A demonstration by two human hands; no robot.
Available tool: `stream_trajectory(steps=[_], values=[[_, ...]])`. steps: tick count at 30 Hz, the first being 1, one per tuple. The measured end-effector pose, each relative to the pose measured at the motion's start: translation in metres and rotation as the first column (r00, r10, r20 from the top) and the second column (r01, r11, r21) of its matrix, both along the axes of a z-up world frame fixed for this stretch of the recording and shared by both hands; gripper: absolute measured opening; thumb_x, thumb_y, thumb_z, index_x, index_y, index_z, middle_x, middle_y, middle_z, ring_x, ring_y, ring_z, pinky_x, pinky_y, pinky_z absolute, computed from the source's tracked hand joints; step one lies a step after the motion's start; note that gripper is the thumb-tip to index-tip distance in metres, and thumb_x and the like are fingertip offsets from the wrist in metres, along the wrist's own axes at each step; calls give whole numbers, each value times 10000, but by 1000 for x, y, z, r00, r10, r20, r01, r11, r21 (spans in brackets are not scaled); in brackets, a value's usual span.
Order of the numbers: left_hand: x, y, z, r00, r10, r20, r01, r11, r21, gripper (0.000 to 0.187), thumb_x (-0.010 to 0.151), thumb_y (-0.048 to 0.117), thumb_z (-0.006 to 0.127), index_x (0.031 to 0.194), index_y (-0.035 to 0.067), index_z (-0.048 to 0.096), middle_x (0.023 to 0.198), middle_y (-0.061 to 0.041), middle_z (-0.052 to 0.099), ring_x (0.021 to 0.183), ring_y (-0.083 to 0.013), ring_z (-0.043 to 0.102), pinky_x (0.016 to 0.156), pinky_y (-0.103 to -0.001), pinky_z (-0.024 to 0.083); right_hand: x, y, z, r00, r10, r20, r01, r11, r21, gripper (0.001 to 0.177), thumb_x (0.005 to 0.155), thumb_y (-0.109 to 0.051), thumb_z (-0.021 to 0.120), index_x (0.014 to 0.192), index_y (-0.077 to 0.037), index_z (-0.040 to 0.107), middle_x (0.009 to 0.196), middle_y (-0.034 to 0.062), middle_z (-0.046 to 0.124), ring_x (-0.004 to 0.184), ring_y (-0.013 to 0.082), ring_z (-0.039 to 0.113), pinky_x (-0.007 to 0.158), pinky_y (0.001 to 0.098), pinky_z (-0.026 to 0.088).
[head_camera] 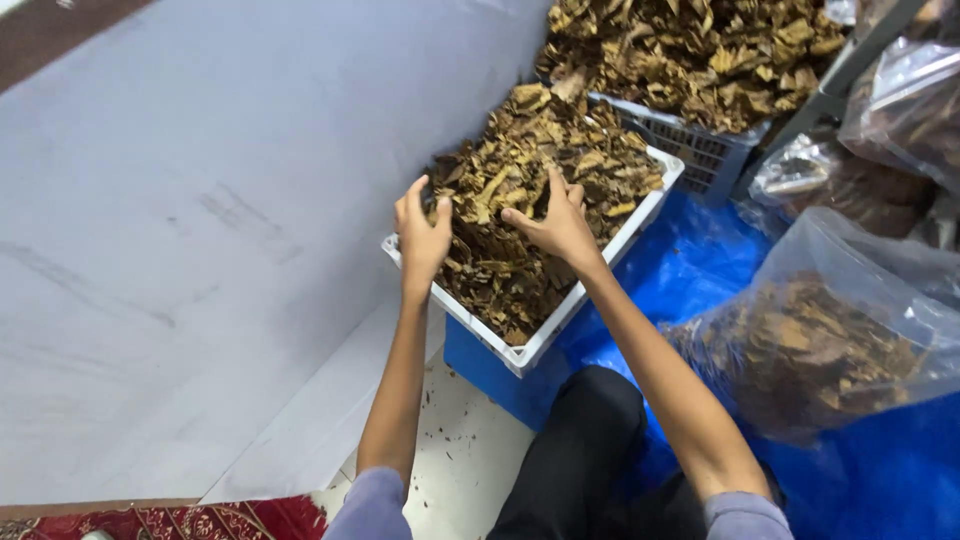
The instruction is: Packing dried leaves from crates into plastic bags for storage or shipping.
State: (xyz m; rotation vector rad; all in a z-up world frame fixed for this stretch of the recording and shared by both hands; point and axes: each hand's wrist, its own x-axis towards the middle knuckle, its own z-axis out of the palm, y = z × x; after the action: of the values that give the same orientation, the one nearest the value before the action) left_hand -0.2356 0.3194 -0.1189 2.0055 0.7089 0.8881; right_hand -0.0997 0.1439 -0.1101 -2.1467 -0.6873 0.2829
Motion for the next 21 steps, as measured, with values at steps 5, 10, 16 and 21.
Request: stream_trajectory(steps=[5, 10, 16, 21], values=[[42, 15, -9, 988, 78, -131, -96, 986, -137, 571, 1033, 413, 546, 1528, 154, 431, 1480, -275, 407, 1392, -500, 434, 1170, -596, 329, 0, 37, 24, 986, -47, -157, 23, 989, -149, 1166, 825, -624, 807, 1665, -162, 143, 1630, 338, 174, 1495, 520, 283, 1164, 650, 323], [74, 27, -34, 982, 78, -172, -114, 971, -211, 610, 1024, 456, 524, 1549, 179, 382, 1508, -255, 403, 1405, -455, 453, 1178, -562, 354, 9, 55, 1, 988, -19, -153, -8, 985, -175, 985, 839, -526, 820, 1606, -159, 325, 1611, 319, 208, 1476, 521, 309, 1142, 643, 377], [63, -10, -17, 992, 12, -124, -37, 979, -199, 515, 1040, 394, 464, 1498, 157, 467, 1377, -229, 578, 1370, -432, 481, 1169, -529, 329, 5, 53, 2, 992, 38, -123, -49, 995, -86, 686, 797, -297, 871, 1404, -147, 591, 1415, 208, 382, 1304, 464, 559, 1070, 544, 513], [74, -16, -19, 999, 38, -6, -38, 967, -253, 448, 1067, 354, 405, 1452, 174, 548, 1392, -185, 591, 1340, -382, 492, 1159, -505, 342, 51, 76, -55, 998, 36, -54, -32, 997, 67, 571, 697, -294, 922, 1224, -216, 717, 1362, 199, 436, 1287, 417, 575, 1040, 466, 541]])
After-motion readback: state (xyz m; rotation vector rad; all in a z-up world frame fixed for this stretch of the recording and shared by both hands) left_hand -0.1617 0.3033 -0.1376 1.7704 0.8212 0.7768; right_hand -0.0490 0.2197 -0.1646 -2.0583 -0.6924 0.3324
